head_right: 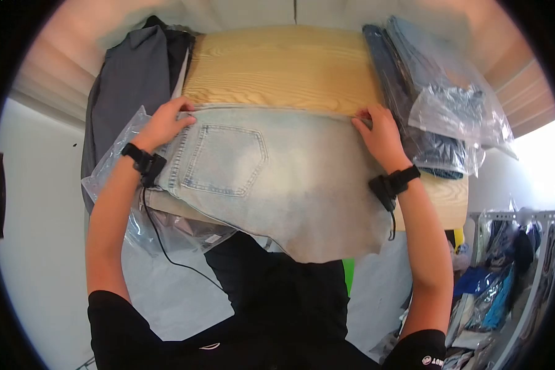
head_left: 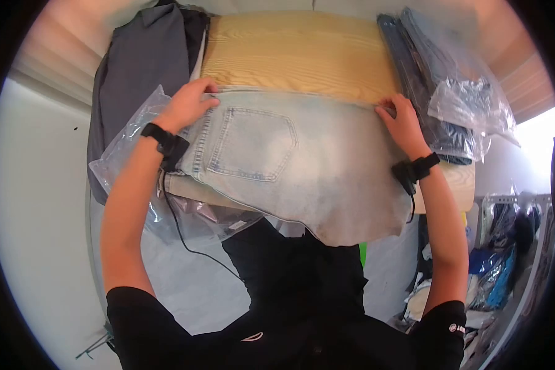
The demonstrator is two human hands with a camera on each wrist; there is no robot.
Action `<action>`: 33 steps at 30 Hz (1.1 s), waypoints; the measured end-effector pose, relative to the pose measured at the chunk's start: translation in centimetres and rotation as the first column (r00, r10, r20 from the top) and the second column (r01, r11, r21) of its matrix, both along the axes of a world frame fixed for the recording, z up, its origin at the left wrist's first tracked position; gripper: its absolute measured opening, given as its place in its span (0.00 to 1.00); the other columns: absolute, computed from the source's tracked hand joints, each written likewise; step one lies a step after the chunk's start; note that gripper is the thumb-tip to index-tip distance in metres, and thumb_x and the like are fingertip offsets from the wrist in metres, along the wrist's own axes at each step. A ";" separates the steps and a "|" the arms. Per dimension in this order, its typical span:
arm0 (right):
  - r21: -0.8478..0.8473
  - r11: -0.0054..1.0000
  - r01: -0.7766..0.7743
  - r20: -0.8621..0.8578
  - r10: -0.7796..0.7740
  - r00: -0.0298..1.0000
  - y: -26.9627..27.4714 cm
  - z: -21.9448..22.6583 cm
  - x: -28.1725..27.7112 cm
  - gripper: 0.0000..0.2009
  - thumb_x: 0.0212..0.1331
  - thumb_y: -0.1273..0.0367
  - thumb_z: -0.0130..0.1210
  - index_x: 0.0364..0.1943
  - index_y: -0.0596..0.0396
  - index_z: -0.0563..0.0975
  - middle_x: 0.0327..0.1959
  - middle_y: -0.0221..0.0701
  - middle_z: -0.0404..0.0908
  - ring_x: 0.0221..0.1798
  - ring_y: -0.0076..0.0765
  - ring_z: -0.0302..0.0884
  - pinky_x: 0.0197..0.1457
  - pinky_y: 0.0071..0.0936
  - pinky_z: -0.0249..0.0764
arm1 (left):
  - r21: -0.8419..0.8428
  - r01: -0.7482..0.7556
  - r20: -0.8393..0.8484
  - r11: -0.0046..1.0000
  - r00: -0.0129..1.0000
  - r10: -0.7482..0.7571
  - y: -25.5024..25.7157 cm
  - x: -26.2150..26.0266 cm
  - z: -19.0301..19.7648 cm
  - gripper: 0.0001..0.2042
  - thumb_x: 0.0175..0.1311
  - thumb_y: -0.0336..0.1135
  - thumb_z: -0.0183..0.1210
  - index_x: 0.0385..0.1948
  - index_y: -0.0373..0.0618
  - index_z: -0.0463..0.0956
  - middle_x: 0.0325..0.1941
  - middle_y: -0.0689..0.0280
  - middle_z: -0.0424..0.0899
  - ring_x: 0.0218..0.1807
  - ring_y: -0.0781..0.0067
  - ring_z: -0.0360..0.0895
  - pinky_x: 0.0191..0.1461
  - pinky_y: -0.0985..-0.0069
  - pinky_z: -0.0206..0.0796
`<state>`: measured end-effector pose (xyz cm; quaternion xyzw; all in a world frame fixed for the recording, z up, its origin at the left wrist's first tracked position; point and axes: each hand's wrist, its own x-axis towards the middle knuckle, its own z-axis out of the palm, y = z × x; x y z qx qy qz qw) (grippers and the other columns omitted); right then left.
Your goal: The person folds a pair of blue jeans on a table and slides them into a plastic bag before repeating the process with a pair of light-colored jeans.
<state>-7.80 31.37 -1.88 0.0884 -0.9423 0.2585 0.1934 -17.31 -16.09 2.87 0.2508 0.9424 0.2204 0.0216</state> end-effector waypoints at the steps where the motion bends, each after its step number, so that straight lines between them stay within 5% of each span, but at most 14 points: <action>1: 0.033 0.999 -0.003 0.006 0.002 1.000 0.2 0.3 0.9 0.08 0.57 0.67 0.62 0.37 0.56 0.80 0.36 0.39 0.82 0.44 0.49 0.78 0.47 0.39 0.73 | -0.006 -0.010 -0.053 1.000 0.999 0.010 -0.3 0.3 0.1 0.16 0.55 0.33 0.67 0.42 0.38 0.73 0.41 0.56 0.81 0.46 0.56 0.78 0.53 0.68 0.68; 3: 0.097 0.995 -0.021 0.002 0.021 1.000 0.4 1.5 1.6 0.08 0.56 0.69 0.62 0.38 0.56 0.80 0.36 0.39 0.82 0.45 0.48 0.77 0.48 0.38 0.73 | -0.013 -0.045 -0.177 0.999 0.983 0.042 -1.7 1.2 0.6 0.21 0.52 0.33 0.69 0.46 0.38 0.72 0.41 0.56 0.81 0.46 0.57 0.79 0.54 0.69 0.69; 6: -0.247 0.968 0.039 0.162 0.001 0.987 0.9 1.2 2.0 0.08 0.54 0.71 0.61 0.39 0.55 0.81 0.36 0.38 0.82 0.47 0.46 0.76 0.53 0.38 0.70 | -0.054 -0.282 0.044 0.958 0.958 0.284 -3.3 3.8 1.9 0.29 0.50 0.34 0.71 0.53 0.37 0.67 0.44 0.53 0.80 0.47 0.57 0.79 0.56 0.67 0.69; 9: -0.116 0.989 0.097 0.151 -0.079 0.985 0.6 1.6 1.3 0.11 0.53 0.72 0.62 0.41 0.55 0.80 0.38 0.37 0.82 0.49 0.45 0.75 0.56 0.38 0.69 | -0.214 -0.323 0.096 0.922 0.932 0.349 -3.8 7.1 2.5 0.31 0.51 0.34 0.70 0.55 0.36 0.65 0.46 0.50 0.80 0.49 0.57 0.79 0.56 0.66 0.69; 12: 0.147 0.988 0.051 0.237 -0.085 0.968 0.3 1.7 1.3 0.17 0.53 0.72 0.61 0.49 0.54 0.77 0.49 0.39 0.78 0.55 0.49 0.72 0.64 0.44 0.64 | -0.011 -0.317 0.100 0.948 0.943 0.317 -4.9 7.9 0.6 0.27 0.52 0.35 0.69 0.52 0.37 0.67 0.51 0.47 0.79 0.53 0.46 0.77 0.55 0.61 0.68; 15: 0.368 0.930 -0.002 0.062 -0.023 0.998 -2.9 4.2 5.2 0.27 0.50 0.74 0.63 0.59 0.53 0.71 0.64 0.42 0.68 0.67 0.52 0.62 0.70 0.46 0.57 | -0.025 -0.366 -0.063 0.930 0.929 0.364 -3.1 10.1 1.1 0.23 0.56 0.34 0.66 0.51 0.37 0.67 0.49 0.46 0.79 0.53 0.45 0.77 0.54 0.61 0.68; 18: 0.188 0.910 -0.371 0.275 0.314 0.909 -7.4 7.1 12.9 0.36 0.44 0.71 0.67 0.63 0.49 0.67 0.70 0.41 0.59 0.73 0.54 0.52 0.75 0.54 0.47 | -0.012 -0.399 -0.168 0.917 0.905 0.392 -2.7 12.6 1.2 0.19 0.58 0.35 0.64 0.47 0.37 0.69 0.44 0.48 0.80 0.48 0.46 0.78 0.50 0.62 0.69; 19: 0.113 0.874 -0.472 0.356 0.408 0.841 -8.5 7.6 15.1 0.37 0.43 0.70 0.68 0.64 0.47 0.67 0.70 0.40 0.59 0.74 0.54 0.50 0.75 0.56 0.45 | 0.009 -0.410 -0.149 0.912 0.901 0.406 -3.3 12.9 0.9 0.17 0.59 0.35 0.64 0.46 0.37 0.70 0.42 0.52 0.80 0.45 0.53 0.77 0.48 0.66 0.68; 21: 0.163 0.860 -0.483 0.351 0.407 0.843 -10.2 6.6 18.3 0.34 0.43 0.71 0.67 0.61 0.47 0.70 0.69 0.39 0.62 0.74 0.51 0.54 0.75 0.58 0.47 | 0.056 -0.426 -0.118 0.903 0.895 0.429 -4.4 13.3 0.3 0.14 0.62 0.36 0.63 0.42 0.38 0.72 0.37 0.59 0.80 0.39 0.67 0.76 0.45 0.73 0.67; 24: 0.223 0.871 -0.438 0.219 0.393 0.893 -9.7 2.5 20.1 0.28 0.44 0.73 0.64 0.56 0.47 0.75 0.63 0.37 0.70 0.69 0.47 0.63 0.72 0.56 0.53 | 0.101 -0.406 -0.158 0.908 0.895 0.417 -4.5 13.7 0.6 0.15 0.62 0.39 0.62 0.41 0.37 0.72 0.36 0.53 0.80 0.38 0.52 0.78 0.41 0.66 0.68; 28: 0.042 0.934 -0.354 0.043 0.353 0.935 -8.7 1.7 20.4 0.18 0.48 0.76 0.60 0.47 0.49 0.80 0.48 0.36 0.82 0.53 0.44 0.79 0.60 0.44 0.71 | 0.277 -0.435 -0.217 0.857 0.840 0.497 -4.1 14.0 -0.1 0.13 0.66 0.39 0.59 0.39 0.38 0.72 0.33 0.53 0.80 0.35 0.54 0.78 0.40 0.67 0.68; 33: -0.261 0.964 -0.057 0.333 0.145 0.932 -7.9 3.6 19.4 0.10 0.60 0.72 0.57 0.44 0.59 0.79 0.31 0.45 0.81 0.31 0.45 0.80 0.37 0.32 0.73 | 0.278 -0.430 -0.249 0.859 0.831 0.497 -5.3 12.2 -1.6 0.13 0.67 0.40 0.58 0.39 0.39 0.72 0.33 0.54 0.81 0.34 0.54 0.78 0.39 0.66 0.69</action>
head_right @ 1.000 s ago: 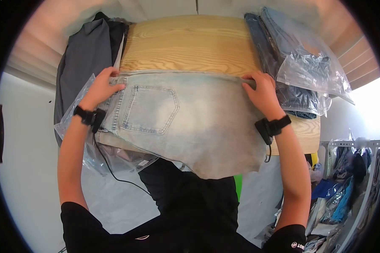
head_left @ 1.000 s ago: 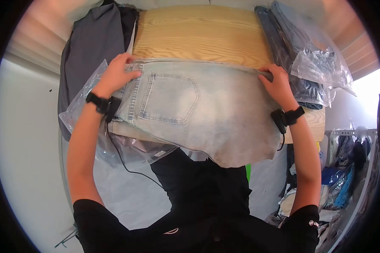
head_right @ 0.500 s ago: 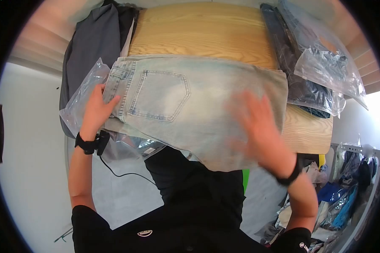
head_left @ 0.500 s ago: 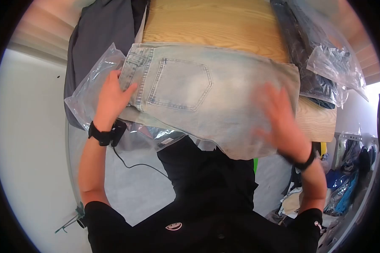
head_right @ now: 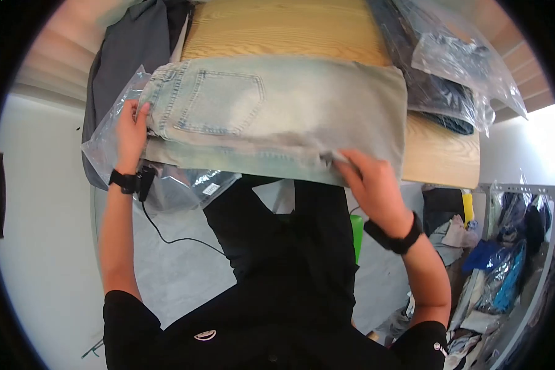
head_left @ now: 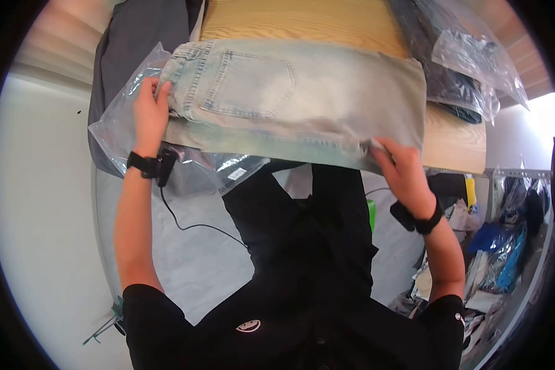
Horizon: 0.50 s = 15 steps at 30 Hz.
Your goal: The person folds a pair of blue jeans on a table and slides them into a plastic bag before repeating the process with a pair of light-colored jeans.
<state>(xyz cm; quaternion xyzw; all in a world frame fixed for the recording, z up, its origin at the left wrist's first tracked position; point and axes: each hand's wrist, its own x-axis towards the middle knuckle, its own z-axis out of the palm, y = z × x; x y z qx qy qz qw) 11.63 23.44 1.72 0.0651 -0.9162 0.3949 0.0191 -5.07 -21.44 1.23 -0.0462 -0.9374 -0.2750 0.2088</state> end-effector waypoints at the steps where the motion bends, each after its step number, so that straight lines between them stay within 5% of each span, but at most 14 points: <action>1: -0.039 0.999 0.019 0.011 -0.018 1.000 0.3 0.2 -0.6 0.10 0.61 0.71 0.57 0.43 0.60 0.79 0.29 0.45 0.81 0.30 0.45 0.79 0.36 0.32 0.72 | -0.008 0.007 0.008 1.000 1.000 -0.007 -0.2 -0.3 -0.1 0.13 0.67 0.40 0.58 0.40 0.39 0.72 0.33 0.54 0.81 0.34 0.54 0.79 0.39 0.66 0.69; 6: -0.139 0.990 0.002 0.026 0.001 1.000 1.0 -0.8 -2.4 0.10 0.63 0.67 0.57 0.41 0.62 0.80 0.25 0.42 0.79 0.26 0.33 0.74 0.35 0.28 0.70 | -0.084 -0.024 0.094 0.996 0.995 0.031 -0.4 -0.9 0.5 0.13 0.65 0.37 0.60 0.44 0.40 0.72 0.39 0.55 0.82 0.41 0.54 0.80 0.44 0.64 0.69; 9: -0.196 0.981 0.001 0.119 0.022 0.993 1.5 -1.3 -2.8 0.11 0.63 0.67 0.58 0.41 0.62 0.80 0.25 0.39 0.79 0.26 0.26 0.70 0.34 0.27 0.69 | -0.418 -0.037 -0.257 0.908 0.963 -0.079 -0.4 -0.9 0.7 0.13 0.62 0.35 0.61 0.45 0.42 0.73 0.47 0.55 0.80 0.51 0.54 0.77 0.51 0.63 0.68; 12: -0.266 0.964 0.019 0.078 0.002 0.997 1.3 -1.5 -2.3 0.11 0.62 0.67 0.58 0.41 0.62 0.81 0.25 0.37 0.80 0.26 0.24 0.70 0.34 0.26 0.69 | -0.241 0.280 -0.164 0.929 0.932 -0.323 6.2 3.9 3.3 0.18 0.58 0.34 0.63 0.50 0.40 0.73 0.52 0.56 0.78 0.54 0.57 0.74 0.57 0.65 0.66; 14: -0.204 0.979 0.019 -0.035 -0.027 0.999 0.8 -1.6 -1.1 0.11 0.62 0.66 0.59 0.40 0.62 0.81 0.25 0.36 0.81 0.25 0.27 0.72 0.34 0.26 0.70 | -0.170 0.526 -0.047 0.833 0.840 -0.540 11.8 9.3 4.5 0.25 0.55 0.34 0.66 0.56 0.42 0.71 0.58 0.55 0.75 0.60 0.53 0.72 0.64 0.65 0.63; 15: -0.135 0.991 -0.023 -0.025 0.020 0.999 0.8 -1.7 -0.2 0.16 0.57 0.66 0.62 0.49 0.55 0.80 0.43 0.37 0.84 0.43 0.35 0.80 0.51 0.32 0.74 | -0.147 0.654 0.025 0.742 0.752 -0.658 13.7 11.0 4.0 0.32 0.50 0.32 0.69 0.60 0.43 0.68 0.62 0.54 0.73 0.65 0.51 0.69 0.68 0.63 0.60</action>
